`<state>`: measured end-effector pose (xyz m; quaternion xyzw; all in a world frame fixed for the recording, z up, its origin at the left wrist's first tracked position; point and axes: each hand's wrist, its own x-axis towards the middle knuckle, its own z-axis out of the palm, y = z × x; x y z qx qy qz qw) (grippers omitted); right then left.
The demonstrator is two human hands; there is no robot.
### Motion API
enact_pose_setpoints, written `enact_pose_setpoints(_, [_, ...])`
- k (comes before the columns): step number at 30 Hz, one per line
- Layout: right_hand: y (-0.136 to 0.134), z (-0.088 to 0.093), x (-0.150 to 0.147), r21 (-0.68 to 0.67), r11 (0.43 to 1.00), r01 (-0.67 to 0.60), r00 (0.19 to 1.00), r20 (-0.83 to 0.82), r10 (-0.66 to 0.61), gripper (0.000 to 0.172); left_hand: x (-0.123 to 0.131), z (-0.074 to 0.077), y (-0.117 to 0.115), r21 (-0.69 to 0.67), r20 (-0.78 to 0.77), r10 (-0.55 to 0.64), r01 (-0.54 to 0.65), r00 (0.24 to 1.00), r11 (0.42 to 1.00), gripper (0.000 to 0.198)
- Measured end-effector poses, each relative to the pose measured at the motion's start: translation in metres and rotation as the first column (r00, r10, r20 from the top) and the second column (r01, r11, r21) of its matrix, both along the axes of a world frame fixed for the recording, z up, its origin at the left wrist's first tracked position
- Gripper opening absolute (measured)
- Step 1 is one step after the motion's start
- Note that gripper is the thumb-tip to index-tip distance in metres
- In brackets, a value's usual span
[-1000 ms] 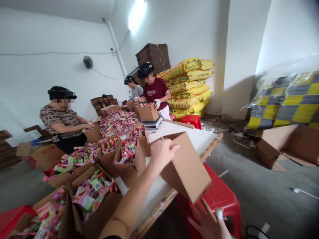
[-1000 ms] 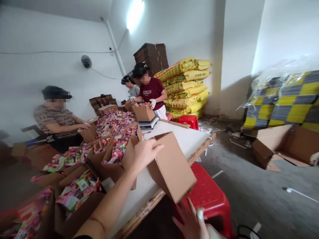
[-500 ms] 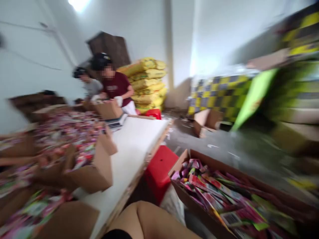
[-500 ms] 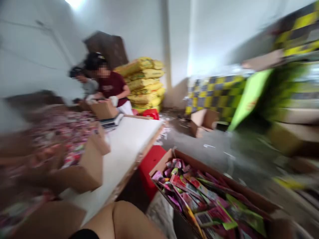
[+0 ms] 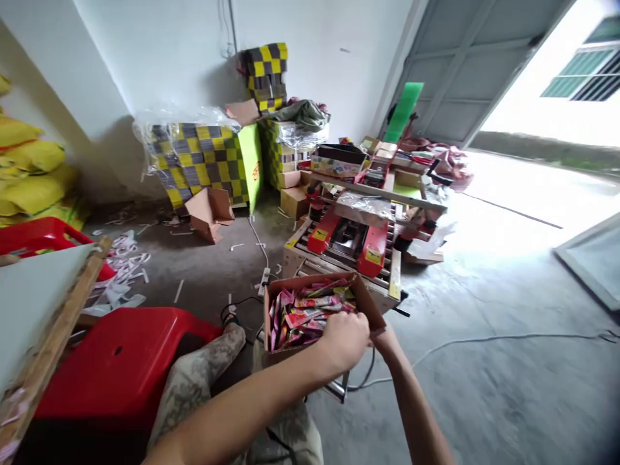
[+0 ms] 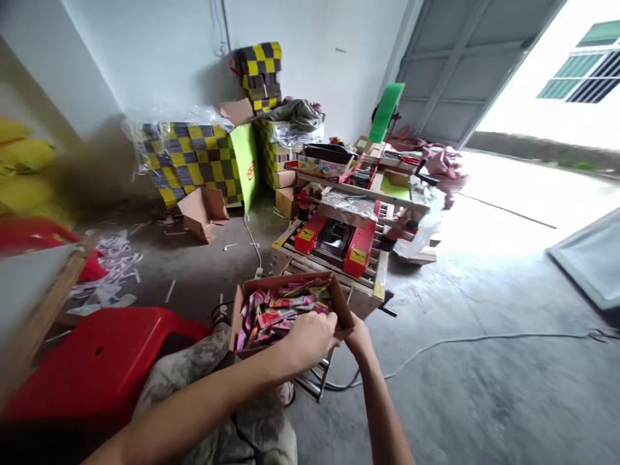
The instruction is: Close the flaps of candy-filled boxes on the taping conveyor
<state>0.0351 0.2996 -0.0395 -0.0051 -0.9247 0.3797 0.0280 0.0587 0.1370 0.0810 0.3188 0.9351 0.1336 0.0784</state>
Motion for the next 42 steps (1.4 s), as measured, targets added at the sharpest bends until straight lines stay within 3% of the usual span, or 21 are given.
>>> enact_pose_setpoints(2, [0.014, 0.008, 0.008, -0.226, 0.974, 0.006, 1.0, 0.024, 0.0, 0.052, 0.009, 0.0, -0.03, 0.138, -0.118, -0.077, 0.093, 0.99, 0.986, 0.048])
enact_pose_setpoints(3, [0.018, 0.013, 0.012, -0.369, 0.929, -0.016, 0.999, 0.036, 0.032, 0.051, 0.012, 0.0, -0.053, 0.235, -0.215, -0.112, 0.162, 0.97, 0.958, 0.052])
enact_pose_setpoints(5, [0.024, 0.026, 0.016, -0.637, 0.767, -0.069, 0.992, 0.039, 0.121, 0.046, 0.011, -0.002, -0.108, 0.378, -0.399, -0.118, 0.281, 0.909, 0.882, 0.051])
enact_pose_setpoints(6, [0.025, 0.033, 0.015, -0.718, 0.69, -0.092, 0.986, 0.032, 0.164, 0.043, 0.008, -0.006, -0.136, 0.429, -0.449, -0.066, 0.28, 0.891, 0.859, 0.049])
enact_pose_setpoints(8, [0.023, 0.047, 0.006, -0.78, 0.612, -0.134, 0.97, 0.024, 0.243, 0.039, -0.006, -0.02, -0.181, 0.46, -0.424, 0.006, 0.209, 0.906, 0.863, 0.05])
enact_pose_setpoints(10, [0.017, 0.06, -0.01, -0.786, 0.587, -0.194, 0.925, 0.052, 0.375, 0.038, -0.023, -0.038, -0.2, 0.402, -0.353, -0.03, 0.18, 0.935, 0.898, 0.054])
enact_pose_setpoints(12, [0.007, 0.071, -0.028, -0.706, 0.637, -0.308, 0.832, 0.124, 0.54, 0.037, -0.039, -0.056, -0.193, 0.276, -0.343, -0.137, 0.239, 0.929, 0.931, 0.056])
enact_pose_setpoints(15, [-0.007, 0.088, -0.043, -0.476, 0.716, -0.51, 0.69, 0.27, 0.671, 0.037, -0.053, -0.076, -0.156, 0.076, -0.406, -0.264, 0.321, 0.875, 0.944, 0.058])
enact_pose_setpoints(19, [-0.014, 0.102, -0.025, -0.456, 0.69, -0.562, 0.59, 0.363, 0.721, 0.062, -0.063, -0.094, -0.124, -0.024, -0.436, -0.294, 0.316, 0.85, 0.949, 0.057])
enact_pose_setpoints(22, [-0.011, 0.096, -0.01, -0.351, 0.771, -0.531, 0.707, 0.318, 0.632, 0.065, -0.072, -0.099, -0.119, -0.02, -0.333, -0.284, 0.294, 0.899, 0.956, 0.054])
enact_pose_setpoints(25, [-0.01, 0.087, -0.021, -0.218, 0.836, -0.504, 0.793, 0.266, 0.548, 0.037, -0.082, -0.095, -0.117, 0.089, -0.141, -0.218, 0.232, 0.966, 0.969, 0.051])
enact_pose_setpoints(28, [-0.013, 0.087, -0.051, -0.031, 0.878, -0.478, 0.847, 0.248, 0.47, 0.017, -0.082, -0.089, -0.114, 0.266, 0.075, -0.062, 0.04, 0.995, 0.963, 0.048])
enact_pose_setpoints(29, [-0.015, 0.088, -0.059, 0.044, 0.9, -0.434, 0.883, 0.219, 0.416, 0.017, -0.078, -0.088, -0.112, 0.291, 0.124, -0.006, -0.03, 0.992, 0.956, 0.047])
enact_pose_setpoints(31, [-0.02, 0.09, -0.07, 0.147, 0.943, -0.299, 0.951, 0.122, 0.283, 0.032, -0.062, -0.086, -0.105, 0.315, 0.18, 0.101, -0.155, 0.978, 0.936, 0.054])
enact_pose_setpoints(33, [-0.026, 0.084, -0.07, 0.18, 0.973, -0.147, 0.989, 0.01, 0.147, 0.06, -0.042, -0.086, -0.091, 0.366, 0.242, 0.221, -0.3, 0.945, 0.881, 0.066])
enact_pose_setpoints(35, [-0.037, 0.067, -0.061, 0.171, 0.985, -0.022, 0.997, -0.072, 0.034, 0.079, -0.024, -0.087, -0.071, 0.459, 0.3, 0.328, -0.437, 0.896, 0.773, 0.072])
enact_pose_setpoints(37, [-0.052, 0.047, -0.048, 0.12, 0.992, 0.047, 0.99, -0.136, -0.03, 0.074, -0.013, -0.089, -0.049, 0.536, 0.327, 0.379, -0.5, 0.866, 0.68, 0.071])
enact_pose_setpoints(39, [-0.071, 0.03, -0.035, 0.055, 0.997, 0.061, 0.987, -0.155, -0.052, 0.064, -0.007, -0.09, -0.034, 0.571, 0.341, 0.391, -0.518, 0.855, 0.636, 0.071])
enact_pose_setpoints(42, [-0.1, 0.024, -0.02, 0.078, 0.99, 0.119, 0.988, -0.109, -0.11, 0.06, 0.003, -0.082, -0.039, 0.613, 0.395, 0.373, -0.543, 0.84, 0.574, 0.067])
